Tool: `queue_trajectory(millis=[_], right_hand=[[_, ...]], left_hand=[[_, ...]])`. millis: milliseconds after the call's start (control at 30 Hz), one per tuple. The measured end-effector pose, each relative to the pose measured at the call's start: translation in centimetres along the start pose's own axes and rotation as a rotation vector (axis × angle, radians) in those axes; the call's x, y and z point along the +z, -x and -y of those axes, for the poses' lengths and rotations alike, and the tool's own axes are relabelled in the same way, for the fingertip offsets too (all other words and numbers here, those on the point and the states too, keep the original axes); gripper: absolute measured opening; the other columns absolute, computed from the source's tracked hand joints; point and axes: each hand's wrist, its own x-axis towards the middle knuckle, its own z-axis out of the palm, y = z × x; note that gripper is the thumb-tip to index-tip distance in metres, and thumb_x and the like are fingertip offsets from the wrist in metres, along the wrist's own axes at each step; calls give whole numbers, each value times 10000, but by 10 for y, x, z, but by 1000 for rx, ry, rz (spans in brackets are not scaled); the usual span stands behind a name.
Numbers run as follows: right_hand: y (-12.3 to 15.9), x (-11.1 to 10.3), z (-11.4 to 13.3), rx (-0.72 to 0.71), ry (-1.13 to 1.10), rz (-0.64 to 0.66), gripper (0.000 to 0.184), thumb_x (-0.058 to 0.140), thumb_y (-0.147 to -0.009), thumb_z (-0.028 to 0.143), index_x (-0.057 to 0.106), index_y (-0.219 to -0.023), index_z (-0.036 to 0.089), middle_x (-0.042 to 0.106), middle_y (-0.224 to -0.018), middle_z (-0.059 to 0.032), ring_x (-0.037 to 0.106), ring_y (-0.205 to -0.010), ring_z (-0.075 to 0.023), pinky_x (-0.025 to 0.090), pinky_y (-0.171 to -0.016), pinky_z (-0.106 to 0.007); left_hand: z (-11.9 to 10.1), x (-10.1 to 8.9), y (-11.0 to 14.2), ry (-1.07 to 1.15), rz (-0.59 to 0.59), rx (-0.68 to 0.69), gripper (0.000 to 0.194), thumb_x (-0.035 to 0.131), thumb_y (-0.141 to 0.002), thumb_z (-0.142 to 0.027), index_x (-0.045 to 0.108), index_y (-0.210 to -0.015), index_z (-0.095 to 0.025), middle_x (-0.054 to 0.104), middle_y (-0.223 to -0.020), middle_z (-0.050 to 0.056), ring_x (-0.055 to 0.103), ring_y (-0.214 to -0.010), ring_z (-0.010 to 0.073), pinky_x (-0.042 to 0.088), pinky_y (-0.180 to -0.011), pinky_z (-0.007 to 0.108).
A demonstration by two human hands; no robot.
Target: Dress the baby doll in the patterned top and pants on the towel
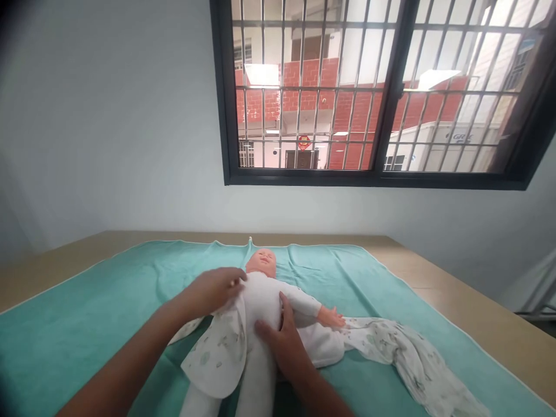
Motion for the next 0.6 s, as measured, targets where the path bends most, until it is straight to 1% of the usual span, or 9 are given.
queue_trajectory(millis=[33, 100, 167, 233, 333, 400, 467, 533, 600], right_hand=[[1, 1, 2, 12, -13, -4, 944, 657, -718, 480, 162, -1477, 214, 360, -1461, -128, 394, -1313, -286, 330, -1088, -426], [3, 3, 7, 4, -20, -13, 927, 659, -715, 474, 187, -1470, 215, 328, -1484, -116, 350, -1343, -282, 290, -1115, -426], [5, 4, 9, -5, -11, -26, 900, 649, -722, 472, 212, -1464, 211, 285, -1509, -103, 278, -1382, -279, 230, -1145, -427], [7, 4, 10, -14, 4, -36, 856, 632, -742, 461, 236, -1461, 219, 253, -1527, -92, 222, -1406, -274, 182, -1163, -413], [8, 4, 7, -62, 25, -26, 813, 611, -775, 443, 236, -1470, 248, 211, -1547, -65, 188, -1419, -272, 164, -1168, -397], [9, 3, 5, -92, 39, -11, 819, 602, -791, 446, 206, -1483, 258, 193, -1555, -46, 167, -1425, -273, 156, -1171, -401], [11, 2, 6, -107, 59, 14, 828, 593, -806, 463, 178, -1492, 259, 186, -1558, -29, 136, -1432, -263, 134, -1179, -402], [13, 1, 8, -104, 78, 57, 797, 544, -840, 502, 157, -1496, 268, 160, -1565, -5, 105, -1439, -234, 98, -1190, -398], [16, -1, 11, -109, 92, 115, 705, 436, -894, 540, 164, -1493, 285, 138, -1568, 19, 89, -1443, -196, 66, -1195, -390]], left_hand=[[18, 1, -8, -139, -51, -71, 198, 545, -801, -351, 687, -902, -256, 709, -884, 63, 629, -848, 276, 402, -731, 335], [50, 8, -20, -307, -15, -152, 253, 489, -838, -413, 657, -887, -231, 698, -895, 85, 619, -861, 285, 385, -725, 337], [72, 17, -28, -297, 58, -158, 377, 393, -879, -501, 631, -837, -212, 690, -876, 100, 615, -838, 280, 380, -714, 333], [80, 27, -31, -185, 87, -113, 440, 333, -899, -526, 613, -797, -202, 685, -856, 107, 613, -826, 274, 383, -724, 332], [73, 36, -33, -17, 67, -47, 434, 295, -921, -480, 619, -819, -210, 691, -890, 86, 613, -853, 250, 396, -753, 315], [62, 38, -34, 91, 30, -29, 428, 293, -923, -466, 632, -831, -222, 696, -902, 66, 614, -861, 238, 406, -761, 303], [49, 38, -33, 176, -17, -25, 407, 332, -908, -474, 642, -822, -226, 697, -885, 64, 612, -869, 245, 411, -777, 307], [36, 37, -29, 148, -43, -49, 382, 365, -898, -477, 644, -824, -226, 693, -872, 71, 610, -883, 260, 409, -802, 322], [24, 35, -24, 29, -45, -90, 357, 385, -895, -463, 639, -838, -219, 685, -882, 85, 610, -890, 273, 400, -827, 349]])
